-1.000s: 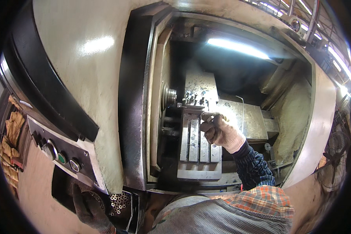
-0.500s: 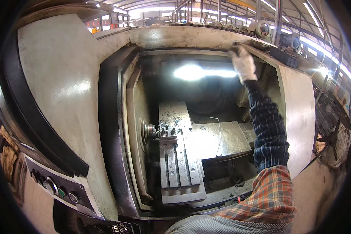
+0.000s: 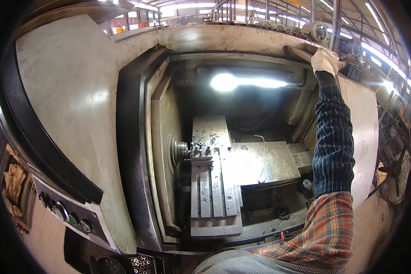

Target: The person repeatedly loads small metal rings into a CNC lathe, operates the control panel, and removes the processed parts. The person places the finished parts into a collection tray. The process is repeated multiple times throughout the clip.

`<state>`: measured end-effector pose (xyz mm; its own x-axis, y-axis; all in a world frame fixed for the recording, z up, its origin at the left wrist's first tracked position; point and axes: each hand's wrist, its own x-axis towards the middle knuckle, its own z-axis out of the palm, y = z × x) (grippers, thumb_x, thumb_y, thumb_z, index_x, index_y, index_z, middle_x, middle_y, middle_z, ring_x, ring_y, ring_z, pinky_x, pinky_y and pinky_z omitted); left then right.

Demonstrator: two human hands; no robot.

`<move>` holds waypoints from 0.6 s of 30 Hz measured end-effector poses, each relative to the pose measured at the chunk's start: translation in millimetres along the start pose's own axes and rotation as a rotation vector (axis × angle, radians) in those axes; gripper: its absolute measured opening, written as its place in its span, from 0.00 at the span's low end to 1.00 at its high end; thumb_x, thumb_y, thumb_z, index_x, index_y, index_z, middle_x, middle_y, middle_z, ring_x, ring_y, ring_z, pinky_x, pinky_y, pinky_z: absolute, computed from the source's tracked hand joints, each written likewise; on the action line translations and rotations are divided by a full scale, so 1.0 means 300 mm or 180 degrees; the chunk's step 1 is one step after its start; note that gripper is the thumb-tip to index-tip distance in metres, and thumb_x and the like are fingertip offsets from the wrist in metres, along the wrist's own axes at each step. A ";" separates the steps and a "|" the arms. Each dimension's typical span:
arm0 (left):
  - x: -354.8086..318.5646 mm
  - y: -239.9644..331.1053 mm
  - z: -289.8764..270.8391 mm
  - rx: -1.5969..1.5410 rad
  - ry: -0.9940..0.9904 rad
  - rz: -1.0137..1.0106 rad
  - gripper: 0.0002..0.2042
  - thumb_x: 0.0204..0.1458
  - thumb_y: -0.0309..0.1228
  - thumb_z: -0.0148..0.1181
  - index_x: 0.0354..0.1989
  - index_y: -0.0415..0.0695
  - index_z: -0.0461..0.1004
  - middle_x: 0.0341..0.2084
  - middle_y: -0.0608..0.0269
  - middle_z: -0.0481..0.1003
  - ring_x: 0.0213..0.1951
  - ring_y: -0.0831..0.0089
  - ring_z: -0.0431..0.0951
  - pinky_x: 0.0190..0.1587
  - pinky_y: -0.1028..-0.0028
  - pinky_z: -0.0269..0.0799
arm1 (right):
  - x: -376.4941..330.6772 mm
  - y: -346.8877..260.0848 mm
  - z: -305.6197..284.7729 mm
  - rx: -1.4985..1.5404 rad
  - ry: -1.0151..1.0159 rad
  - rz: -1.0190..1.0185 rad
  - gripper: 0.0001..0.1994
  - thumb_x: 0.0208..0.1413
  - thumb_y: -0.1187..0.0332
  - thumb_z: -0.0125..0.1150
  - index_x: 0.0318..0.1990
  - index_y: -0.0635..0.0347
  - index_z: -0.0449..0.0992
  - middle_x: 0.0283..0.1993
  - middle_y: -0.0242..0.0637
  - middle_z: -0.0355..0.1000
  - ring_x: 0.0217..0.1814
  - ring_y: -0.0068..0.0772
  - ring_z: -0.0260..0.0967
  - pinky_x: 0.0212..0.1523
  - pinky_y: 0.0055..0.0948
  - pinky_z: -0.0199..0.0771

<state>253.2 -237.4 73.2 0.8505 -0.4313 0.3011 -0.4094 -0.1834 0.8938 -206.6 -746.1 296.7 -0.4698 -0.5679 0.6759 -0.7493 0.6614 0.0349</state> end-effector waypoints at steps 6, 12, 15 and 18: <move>0.117 0.042 0.049 -0.0640 0.0014 0.2876 0.15 0.58 0.27 0.58 0.50 0.30 0.74 0.35 0.53 0.76 0.34 0.65 0.77 0.34 0.67 0.73 | -0.086 -0.080 -0.031 0.0309 0.0534 -0.0748 0.16 0.63 0.62 0.49 0.53 0.62 0.71 0.41 0.47 0.73 0.44 0.37 0.72 0.53 0.52 0.72; -0.101 0.013 -0.099 -0.0092 0.0510 -0.0036 0.18 0.60 0.30 0.55 0.57 0.35 0.70 0.40 0.54 0.76 0.39 0.67 0.75 0.40 0.70 0.71 | -0.666 -0.284 -0.177 0.2445 0.2657 -0.3312 0.16 0.55 0.67 0.59 0.52 0.52 0.72 0.52 0.40 0.71 0.48 0.34 0.71 0.60 0.51 0.68; -0.241 0.039 -0.214 -0.0340 0.0612 -0.0829 0.20 0.64 0.32 0.52 0.63 0.42 0.66 0.50 0.52 0.75 0.49 0.66 0.74 0.53 0.70 0.71 | -0.938 -0.233 -0.334 0.3826 0.2197 -0.4279 0.18 0.51 0.66 0.63 0.51 0.48 0.74 0.52 0.38 0.71 0.55 0.40 0.68 0.61 0.57 0.66; -0.287 0.009 -0.307 0.0839 0.1427 -0.0427 0.18 0.61 0.28 0.50 0.59 0.37 0.68 0.49 0.50 0.75 0.49 0.63 0.76 0.52 0.68 0.72 | -1.140 -0.233 -0.443 0.4709 0.2012 -0.5033 0.24 0.49 0.64 0.64 0.56 0.44 0.70 0.47 0.34 0.73 0.54 0.39 0.69 0.61 0.58 0.66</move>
<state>209.2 -119.5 80.3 0.9351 0.0201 0.3538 -0.3073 -0.4515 0.8377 68.4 -533.0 161.0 0.6010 0.2739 0.7508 -0.1054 -0.9041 0.4142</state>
